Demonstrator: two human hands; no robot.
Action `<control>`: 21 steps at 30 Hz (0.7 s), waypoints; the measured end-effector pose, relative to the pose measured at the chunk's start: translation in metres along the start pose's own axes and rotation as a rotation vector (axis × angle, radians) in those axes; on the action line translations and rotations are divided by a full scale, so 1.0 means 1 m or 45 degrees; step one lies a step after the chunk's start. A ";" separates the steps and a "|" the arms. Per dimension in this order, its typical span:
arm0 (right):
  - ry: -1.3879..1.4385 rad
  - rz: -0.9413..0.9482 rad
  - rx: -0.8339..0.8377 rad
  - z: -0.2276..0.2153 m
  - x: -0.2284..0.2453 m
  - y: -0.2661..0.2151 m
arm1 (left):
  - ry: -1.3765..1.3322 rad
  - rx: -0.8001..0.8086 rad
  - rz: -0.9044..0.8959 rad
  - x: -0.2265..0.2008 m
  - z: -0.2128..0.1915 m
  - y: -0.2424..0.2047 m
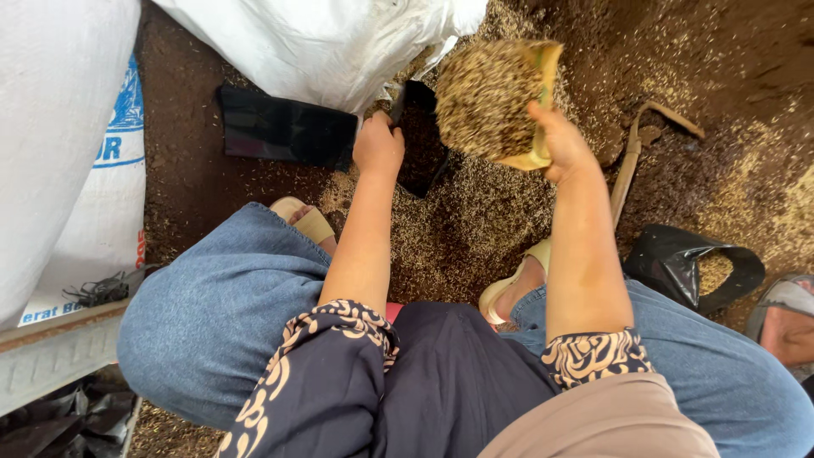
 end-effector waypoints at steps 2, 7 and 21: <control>-0.262 0.010 -0.027 0.013 -0.010 -0.004 | -0.121 -0.105 0.008 0.008 0.003 0.005; -0.564 -0.239 0.000 0.067 -0.018 -0.005 | -0.322 -0.259 0.084 0.012 0.006 0.017; -1.326 -1.177 -0.497 0.091 0.061 -0.079 | -0.367 -0.194 -0.030 0.021 0.013 0.021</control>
Point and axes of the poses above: each hand's wrist, its own y-axis towards the middle knuckle, its own z-axis out of the palm, x = y × z, the point moved 9 cm from there along y, towards the middle knuckle, and after that the axes turned 7 degrees about y, right-handed, at the moved point
